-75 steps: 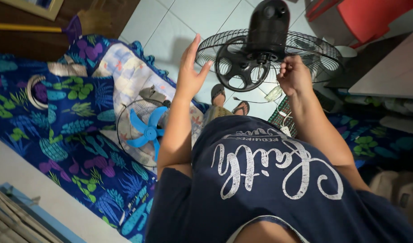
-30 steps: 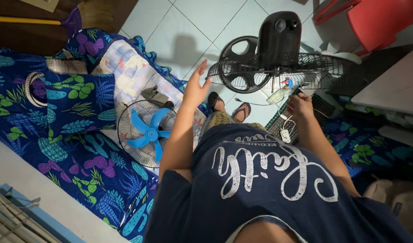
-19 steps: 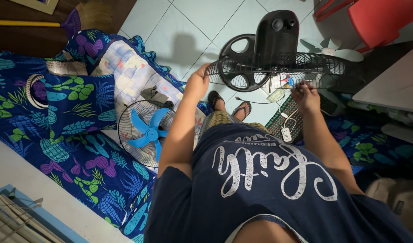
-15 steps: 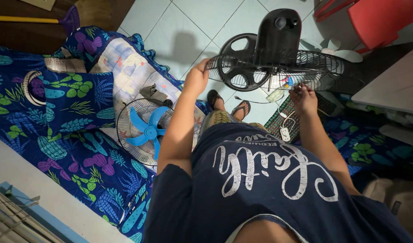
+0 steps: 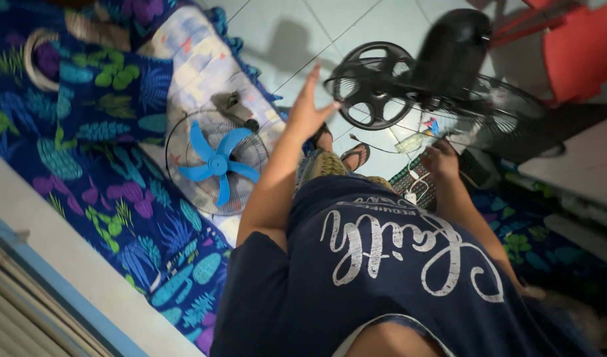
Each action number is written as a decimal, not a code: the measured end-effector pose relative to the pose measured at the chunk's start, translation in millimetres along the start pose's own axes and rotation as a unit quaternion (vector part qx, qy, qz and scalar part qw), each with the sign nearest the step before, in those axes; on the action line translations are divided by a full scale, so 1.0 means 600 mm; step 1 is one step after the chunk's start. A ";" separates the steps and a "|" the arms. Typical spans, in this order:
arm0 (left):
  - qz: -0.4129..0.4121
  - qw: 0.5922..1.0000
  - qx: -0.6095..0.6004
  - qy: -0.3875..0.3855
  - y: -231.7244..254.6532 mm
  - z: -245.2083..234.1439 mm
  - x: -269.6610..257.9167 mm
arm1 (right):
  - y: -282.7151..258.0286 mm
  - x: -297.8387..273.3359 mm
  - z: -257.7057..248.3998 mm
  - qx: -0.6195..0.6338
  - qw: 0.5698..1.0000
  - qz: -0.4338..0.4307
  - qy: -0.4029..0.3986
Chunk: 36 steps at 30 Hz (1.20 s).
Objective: The person assembles a standing fan by attaching the motor housing, cage, and blue fan blades. They secure the components by hand, aligning the blades and tightening the cage onto the motor shaft.
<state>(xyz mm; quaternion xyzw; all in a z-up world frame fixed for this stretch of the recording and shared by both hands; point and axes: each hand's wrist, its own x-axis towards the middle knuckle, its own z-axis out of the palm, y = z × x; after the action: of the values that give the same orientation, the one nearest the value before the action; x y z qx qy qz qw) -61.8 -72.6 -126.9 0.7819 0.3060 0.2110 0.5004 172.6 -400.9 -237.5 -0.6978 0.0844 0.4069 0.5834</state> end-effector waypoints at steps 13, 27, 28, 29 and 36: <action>-0.237 0.944 0.225 -0.053 -0.306 0.092 -0.214 | 0.027 0.012 0.157 -0.585 0.791 -0.058 -0.170; -0.259 0.885 0.295 0.251 -0.584 0.008 -0.118 | 0.158 0.220 0.220 -0.711 0.614 -0.009 -0.342; -0.266 0.880 0.304 0.248 -0.591 0.006 -0.107 | 0.172 0.236 0.222 -0.730 0.581 -0.005 -0.359; -0.267 0.879 0.296 0.261 -0.597 0.004 -0.099 | 0.185 0.253 0.222 -0.748 0.548 -0.001 -0.376; -0.165 0.892 0.264 0.327 -0.614 -0.014 -0.063 | 0.274 0.366 0.185 -0.746 0.536 0.097 -0.382</action>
<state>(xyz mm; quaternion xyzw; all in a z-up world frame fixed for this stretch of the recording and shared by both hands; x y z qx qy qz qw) -193.1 21.5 -460.5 0.7104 0.6214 0.2803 0.1749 166.6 -274.7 -505.4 -0.6463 -0.4132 0.6043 -0.2152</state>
